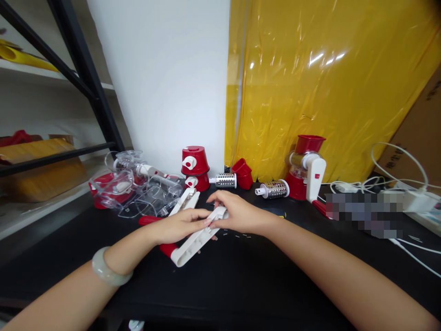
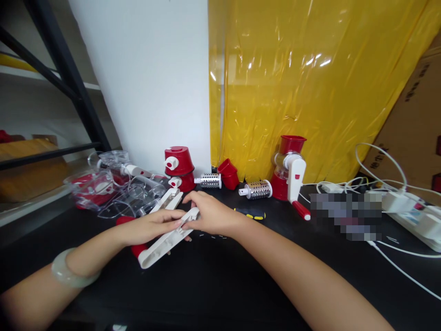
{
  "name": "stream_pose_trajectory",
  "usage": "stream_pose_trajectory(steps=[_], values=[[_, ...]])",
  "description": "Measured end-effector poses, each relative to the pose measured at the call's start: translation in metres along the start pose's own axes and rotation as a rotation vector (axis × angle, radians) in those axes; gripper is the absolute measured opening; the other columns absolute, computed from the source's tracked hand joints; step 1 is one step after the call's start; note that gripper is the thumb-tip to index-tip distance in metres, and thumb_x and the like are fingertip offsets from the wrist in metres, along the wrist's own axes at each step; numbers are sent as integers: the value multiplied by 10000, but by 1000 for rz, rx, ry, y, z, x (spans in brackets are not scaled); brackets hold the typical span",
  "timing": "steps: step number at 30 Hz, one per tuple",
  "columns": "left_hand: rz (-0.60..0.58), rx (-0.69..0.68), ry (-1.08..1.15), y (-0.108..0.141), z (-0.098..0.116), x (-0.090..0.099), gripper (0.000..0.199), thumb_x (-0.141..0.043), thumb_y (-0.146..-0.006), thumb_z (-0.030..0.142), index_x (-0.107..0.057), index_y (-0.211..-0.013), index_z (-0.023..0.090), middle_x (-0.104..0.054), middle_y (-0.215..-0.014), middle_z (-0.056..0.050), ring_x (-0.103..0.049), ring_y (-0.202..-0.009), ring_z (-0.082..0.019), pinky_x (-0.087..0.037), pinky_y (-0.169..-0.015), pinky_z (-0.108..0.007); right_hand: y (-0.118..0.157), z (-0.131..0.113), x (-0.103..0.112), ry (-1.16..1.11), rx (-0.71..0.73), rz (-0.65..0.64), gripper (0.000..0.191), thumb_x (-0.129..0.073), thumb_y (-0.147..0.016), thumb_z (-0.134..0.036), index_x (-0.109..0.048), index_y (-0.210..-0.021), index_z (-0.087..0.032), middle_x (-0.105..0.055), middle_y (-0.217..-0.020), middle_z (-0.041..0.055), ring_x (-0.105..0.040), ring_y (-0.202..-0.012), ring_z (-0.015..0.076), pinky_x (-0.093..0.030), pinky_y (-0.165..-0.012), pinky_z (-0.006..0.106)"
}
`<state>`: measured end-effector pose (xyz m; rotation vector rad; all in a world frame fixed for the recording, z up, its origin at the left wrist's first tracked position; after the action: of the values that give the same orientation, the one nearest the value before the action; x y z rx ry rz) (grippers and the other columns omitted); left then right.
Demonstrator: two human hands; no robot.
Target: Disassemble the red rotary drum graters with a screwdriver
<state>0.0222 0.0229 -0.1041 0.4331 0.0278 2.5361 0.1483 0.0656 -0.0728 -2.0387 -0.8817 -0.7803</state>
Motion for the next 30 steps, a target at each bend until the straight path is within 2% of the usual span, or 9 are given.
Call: stream_pose_trajectory(steps=[3,6,10,12,17,23,26,28,30], values=[[43,-34,-46,-1,0,1,323,-663,-845,456,-711,-1048,210,-738,-976,-49,-661,-1006,-267,-518,-847,-311,0,1,-6,33,-46,-97,309,-759,-764,-236,-619,-1034,-183,-620,-981,46,-587,-933,191,-459,-817,321],[47,-57,-75,0,-1,1,355,-731,-788,392,-699,-1093,215,-720,-955,-46,-654,-988,-263,-535,-785,-295,2,2,-7,44,-85,-111,287,-754,-750,-237,-626,-1002,-189,-609,-972,45,-587,-919,191,-459,-798,312],[-59,-70,-121,3,-5,-5,715,-789,-725,275,-499,-1377,253,-638,-1197,-85,-649,-998,-232,-544,-708,-261,3,6,-9,11,-155,-116,338,-761,-712,-259,-573,-986,-196,-556,-963,31,-575,-858,174,-464,-717,278],[-65,-83,-169,5,-7,-5,814,-781,-727,245,-406,-1448,286,-569,-1306,-104,-635,-1040,-230,-547,-689,-246,4,7,-11,-2,-202,-131,375,-765,-694,-278,-543,-985,-200,-529,-970,26,-569,-831,167,-465,-693,272],[-51,-208,-311,5,-6,-3,831,-725,-752,195,-357,-1485,322,-480,-1356,-83,-543,-1200,-257,-550,-835,-289,7,2,-12,-6,-232,-219,399,-718,-720,-306,-529,-1061,-222,-490,-1055,38,-565,-914,186,-480,-779,311],[-39,-240,-359,6,4,-2,760,-685,-791,185,-390,-1479,316,-481,-1434,-69,-556,-1196,-256,-538,-906,-317,9,-8,2,-28,-199,-281,415,-723,-764,-341,-551,-1123,-226,-478,-1104,48,-550,-1004,202,-476,-884,356],[-13,-197,-217,9,14,7,613,-667,-837,239,-489,-1423,278,-592,-1347,-70,-598,-1160,-251,-522,-959,-371,3,-7,12,-168,-84,-164,481,-694,-823,-438,-522,-1220,-228,-495,-1206,71,-517,-1127,216,-450,-958,380],[71,-91,-59,12,18,20,563,-652,-862,302,-512,-1406,264,-681,-1208,-88,-686,-970,-232,-583,-818,-377,-2,2,19,-273,-53,-2,425,-596,-904,-441,-498,-1245,-206,-522,-1243,94,-516,-1150,211,-465,-938,379],[223,-21,66,18,23,37,576,-669,-850,333,-519,-1397,237,-726,-1069,-99,-716,-832,-218,-598,-679,-334,-5,15,21,-316,-98,136,374,-524,-953,-385,-478,-1256,-170,-548,-1220,118,-540,-1116,202,-488,-900,374]])
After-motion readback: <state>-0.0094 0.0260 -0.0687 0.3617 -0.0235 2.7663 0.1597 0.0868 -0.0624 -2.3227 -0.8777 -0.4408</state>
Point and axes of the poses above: each hand's wrist, its own y-axis away from the middle knuckle, its own x-axis out of the back of the hand, z = x × y, the point moved 6 cm from there along -y, towards the middle knuckle
